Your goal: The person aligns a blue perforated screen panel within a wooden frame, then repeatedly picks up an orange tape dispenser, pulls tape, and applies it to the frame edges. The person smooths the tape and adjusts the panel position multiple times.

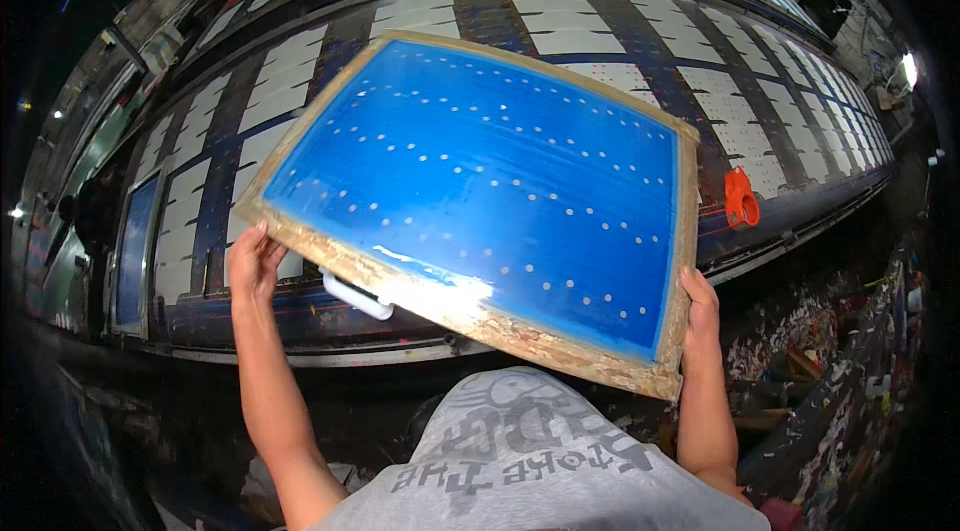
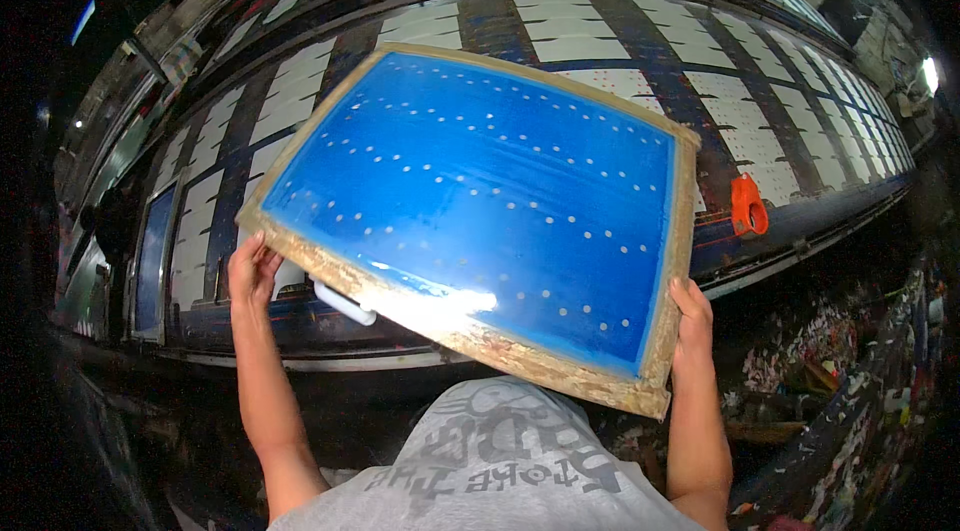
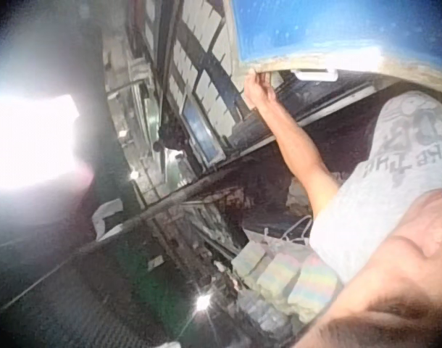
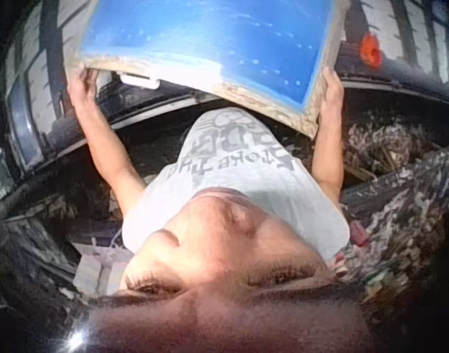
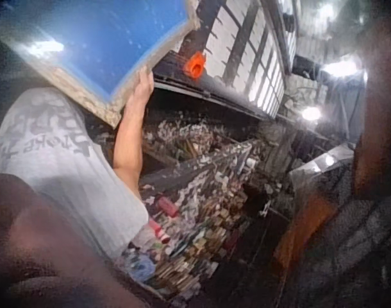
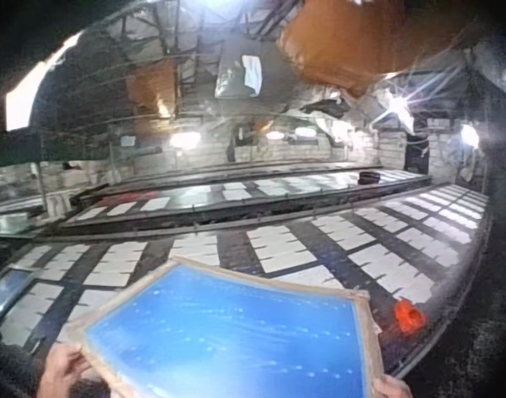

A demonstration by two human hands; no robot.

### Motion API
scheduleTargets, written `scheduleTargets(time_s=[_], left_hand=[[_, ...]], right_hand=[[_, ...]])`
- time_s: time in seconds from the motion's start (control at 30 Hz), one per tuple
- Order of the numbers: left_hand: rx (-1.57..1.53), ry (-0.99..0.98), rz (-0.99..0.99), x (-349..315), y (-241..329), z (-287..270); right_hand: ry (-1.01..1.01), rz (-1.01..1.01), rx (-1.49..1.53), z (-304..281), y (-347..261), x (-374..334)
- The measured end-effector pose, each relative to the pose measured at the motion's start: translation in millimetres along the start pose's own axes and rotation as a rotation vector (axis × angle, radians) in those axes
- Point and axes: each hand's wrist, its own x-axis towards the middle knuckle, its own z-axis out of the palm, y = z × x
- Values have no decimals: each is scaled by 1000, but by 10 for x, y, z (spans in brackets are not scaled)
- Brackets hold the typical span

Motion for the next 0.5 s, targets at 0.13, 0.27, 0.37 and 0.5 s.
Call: scheduleTargets(time_s=[0.13, 0.27, 0.37, 0.5], left_hand=[[23, -116, -69, 680, -154, 446], [61, -184, -121, 1226, -266, 1016], [92, -244, -162, 1449, -298, 1344], [75, -250, -181, 1682, -399, 1687]], right_hand=[[122, -53, 67, -32, 137, -436], [280, -90, 83, -16, 244, -687], [300, -116, 141, 53, 254, -860], [335, -154, 172, 265, 226, -1078]])
